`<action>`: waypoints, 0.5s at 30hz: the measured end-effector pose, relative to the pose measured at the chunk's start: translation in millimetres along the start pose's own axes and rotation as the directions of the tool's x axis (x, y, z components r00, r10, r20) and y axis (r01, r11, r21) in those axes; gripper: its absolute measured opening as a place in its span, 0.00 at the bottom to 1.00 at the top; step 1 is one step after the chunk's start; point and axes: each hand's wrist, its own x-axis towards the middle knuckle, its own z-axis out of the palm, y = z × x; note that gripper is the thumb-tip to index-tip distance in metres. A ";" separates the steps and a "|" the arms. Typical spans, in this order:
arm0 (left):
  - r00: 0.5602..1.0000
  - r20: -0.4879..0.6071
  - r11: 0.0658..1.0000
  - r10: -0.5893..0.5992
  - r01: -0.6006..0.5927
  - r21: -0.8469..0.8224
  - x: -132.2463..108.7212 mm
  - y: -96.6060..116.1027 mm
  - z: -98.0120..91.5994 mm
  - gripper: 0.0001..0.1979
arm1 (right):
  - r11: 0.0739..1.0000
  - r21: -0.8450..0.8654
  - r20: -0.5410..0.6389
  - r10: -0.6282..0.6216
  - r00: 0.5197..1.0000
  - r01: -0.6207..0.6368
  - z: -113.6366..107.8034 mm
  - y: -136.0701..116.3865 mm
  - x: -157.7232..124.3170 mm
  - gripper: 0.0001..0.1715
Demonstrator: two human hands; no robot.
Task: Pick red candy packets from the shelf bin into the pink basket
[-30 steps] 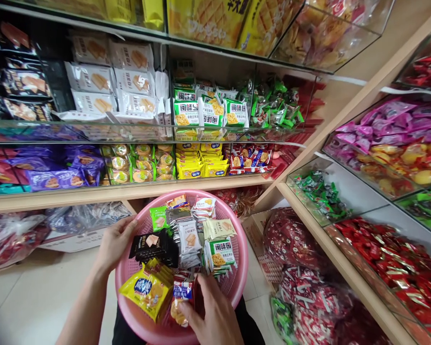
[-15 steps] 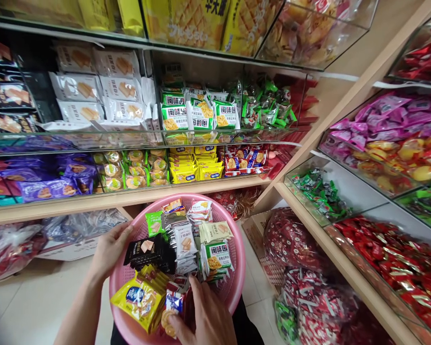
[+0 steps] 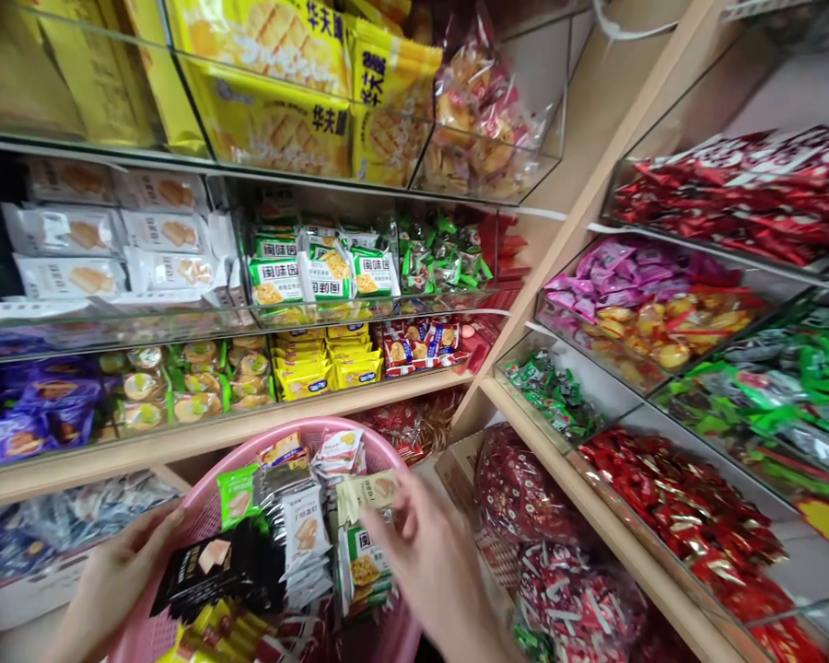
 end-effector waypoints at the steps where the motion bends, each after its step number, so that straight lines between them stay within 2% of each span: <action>1: 1.000 0.011 1.000 -0.010 0.010 0.008 1.8 -1.6 0.1 0.29 | 1.000 -0.018 -0.064 0.004 0.998 -0.005 -11.3 7.7 23.2 0.23; 4: 0.999 0.043 1.000 -0.012 0.011 0.018 6.6 -5.2 0.8 0.29 | 0.991 -0.125 -0.217 -0.072 0.973 0.045 -29.5 40.3 93.9 0.22; 6: 0.999 0.046 1.000 0.004 -0.005 0.026 9.4 -7.2 1.5 0.29 | 0.946 -0.301 -0.246 -0.197 0.949 0.118 -30.1 63.0 137.8 0.19; 7: 0.999 0.042 0.999 0.009 -0.011 0.039 10.7 -8.4 1.7 0.29 | 0.932 -0.338 -0.245 -0.219 0.944 0.129 -28.5 73.0 157.9 0.19; 11: 0.999 0.017 0.995 0.028 -0.030 0.100 14.7 -15.2 0.8 0.30 | 0.912 -0.405 -0.269 -0.188 0.944 0.066 -22.7 101.8 220.2 0.18; 15: 0.996 -0.023 0.989 0.092 -0.088 0.121 18.4 -25.6 0.4 0.25 | 0.900 -0.430 -0.357 -0.097 0.929 -0.071 -27.4 124.2 250.6 0.21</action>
